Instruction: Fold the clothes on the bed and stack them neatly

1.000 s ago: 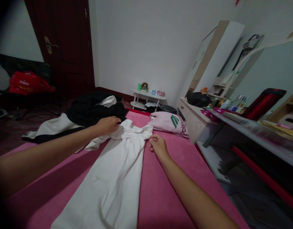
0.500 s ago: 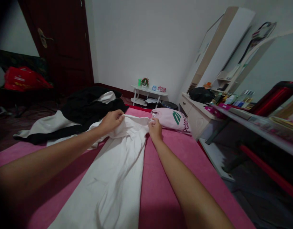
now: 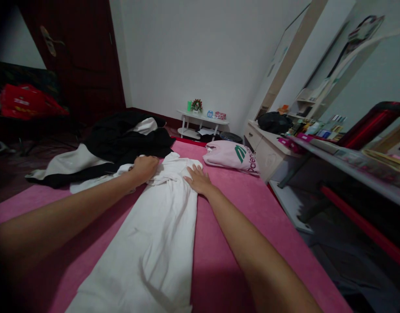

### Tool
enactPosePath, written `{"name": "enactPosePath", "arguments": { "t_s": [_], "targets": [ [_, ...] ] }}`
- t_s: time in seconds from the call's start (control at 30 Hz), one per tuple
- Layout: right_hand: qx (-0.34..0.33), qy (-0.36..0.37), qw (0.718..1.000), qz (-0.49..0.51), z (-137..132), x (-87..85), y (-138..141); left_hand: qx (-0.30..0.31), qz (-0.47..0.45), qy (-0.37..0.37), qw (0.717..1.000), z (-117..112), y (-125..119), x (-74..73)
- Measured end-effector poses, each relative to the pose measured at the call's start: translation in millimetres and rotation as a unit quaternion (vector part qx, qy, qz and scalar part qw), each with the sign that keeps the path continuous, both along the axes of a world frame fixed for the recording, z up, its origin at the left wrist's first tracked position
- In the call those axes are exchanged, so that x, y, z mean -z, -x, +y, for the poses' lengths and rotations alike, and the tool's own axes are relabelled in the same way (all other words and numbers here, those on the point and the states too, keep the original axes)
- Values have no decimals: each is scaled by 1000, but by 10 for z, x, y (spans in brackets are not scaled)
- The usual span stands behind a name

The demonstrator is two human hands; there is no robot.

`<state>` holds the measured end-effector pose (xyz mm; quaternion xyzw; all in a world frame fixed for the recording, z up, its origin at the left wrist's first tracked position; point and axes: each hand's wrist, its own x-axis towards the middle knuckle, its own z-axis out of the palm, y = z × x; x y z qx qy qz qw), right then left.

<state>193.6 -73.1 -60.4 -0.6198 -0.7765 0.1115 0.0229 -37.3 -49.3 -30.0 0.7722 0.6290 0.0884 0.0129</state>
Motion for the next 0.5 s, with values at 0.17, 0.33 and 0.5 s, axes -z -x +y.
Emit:
{"name": "enactPosePath", "arguments": {
  "t_s": [0.17, 0.33, 0.5],
  "targets": [
    [-71, -29, 997, 9, -716, -87, -22, 9, 34, -31, 999, -36, 45, -2],
    [-92, -51, 990, 99, -1506, -463, 134, 159, 34, -147, 976, -163, 127, -42],
    [-100, 112, 979, 141, -2140, -733, 354, 381, -20, -190, 905, -539, 6, -48]
  ]
}}
